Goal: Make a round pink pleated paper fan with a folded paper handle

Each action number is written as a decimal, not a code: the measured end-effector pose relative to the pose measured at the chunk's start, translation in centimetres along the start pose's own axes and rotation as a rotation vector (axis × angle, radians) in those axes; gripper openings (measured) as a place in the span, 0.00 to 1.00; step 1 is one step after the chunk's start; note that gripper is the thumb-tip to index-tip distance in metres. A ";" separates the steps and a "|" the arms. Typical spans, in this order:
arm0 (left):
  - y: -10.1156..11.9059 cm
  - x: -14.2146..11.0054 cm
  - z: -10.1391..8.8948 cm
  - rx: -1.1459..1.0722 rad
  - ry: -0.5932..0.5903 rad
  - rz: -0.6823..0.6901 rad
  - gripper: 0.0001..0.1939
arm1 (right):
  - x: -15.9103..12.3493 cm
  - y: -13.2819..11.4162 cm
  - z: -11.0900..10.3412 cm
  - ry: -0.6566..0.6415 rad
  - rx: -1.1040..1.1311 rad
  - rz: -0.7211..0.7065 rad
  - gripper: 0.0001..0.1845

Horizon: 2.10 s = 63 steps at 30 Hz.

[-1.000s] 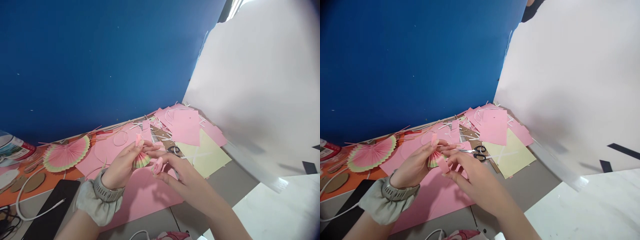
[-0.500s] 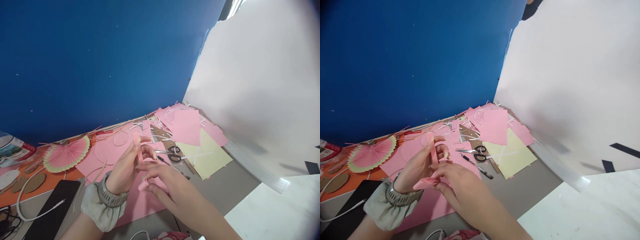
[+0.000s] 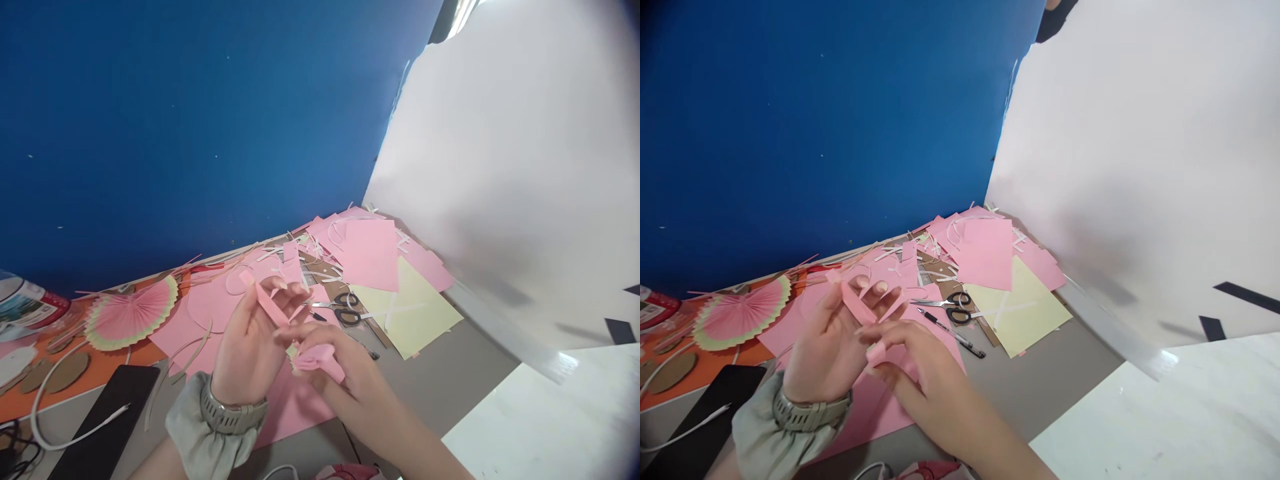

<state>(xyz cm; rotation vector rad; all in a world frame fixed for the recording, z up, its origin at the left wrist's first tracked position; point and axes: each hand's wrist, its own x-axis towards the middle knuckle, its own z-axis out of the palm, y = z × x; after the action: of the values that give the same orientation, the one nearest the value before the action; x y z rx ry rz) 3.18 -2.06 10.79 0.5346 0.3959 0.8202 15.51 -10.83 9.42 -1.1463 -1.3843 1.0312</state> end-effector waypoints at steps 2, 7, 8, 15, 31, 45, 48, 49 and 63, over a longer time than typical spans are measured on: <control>-0.4 -0.2 0.2 0.048 0.010 0.096 0.20 | 0.2 0.6 0.4 0.092 0.121 -0.040 0.03; -1.6 -0.9 1.0 0.199 -0.036 0.266 0.20 | 0.9 1.3 0.9 0.231 0.412 -0.149 0.02; -1.9 -1.1 1.0 0.233 -0.035 0.283 0.19 | 1.0 1.3 1.0 0.249 0.471 -0.156 0.01; -3.5 -2.1 0.7 0.452 -0.073 0.410 0.19 | 1.3 0.7 1.2 0.290 0.858 0.052 0.09; -0.5 -0.3 -0.1 0.674 0.057 0.132 0.19 | 0.4 -1.9 -2.8 0.086 0.043 -0.025 0.02; -1.1 0.8 -1.0 0.340 -0.051 -0.172 0.20 | 1.6 0.9 -2.4 0.053 -0.041 0.279 0.10; -0.7 0.8 -1.0 0.242 -0.097 -0.219 0.19 | 1.6 1.3 -2.2 0.091 0.064 0.245 0.10; -0.6 0.8 -1.0 0.221 -0.114 -0.228 0.18 | 1.6 1.5 -2.2 0.113 0.101 0.232 0.10; -1.5 0.7 -0.8 0.493 -0.138 -0.090 0.14 | 1.1 1.8 -3.3 0.243 0.274 0.219 0.12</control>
<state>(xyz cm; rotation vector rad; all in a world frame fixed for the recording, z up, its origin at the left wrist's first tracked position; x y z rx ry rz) 4.02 -2.12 9.19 1.0186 0.4934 0.5925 18.95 -9.36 8.24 -1.1901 -0.9104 1.1536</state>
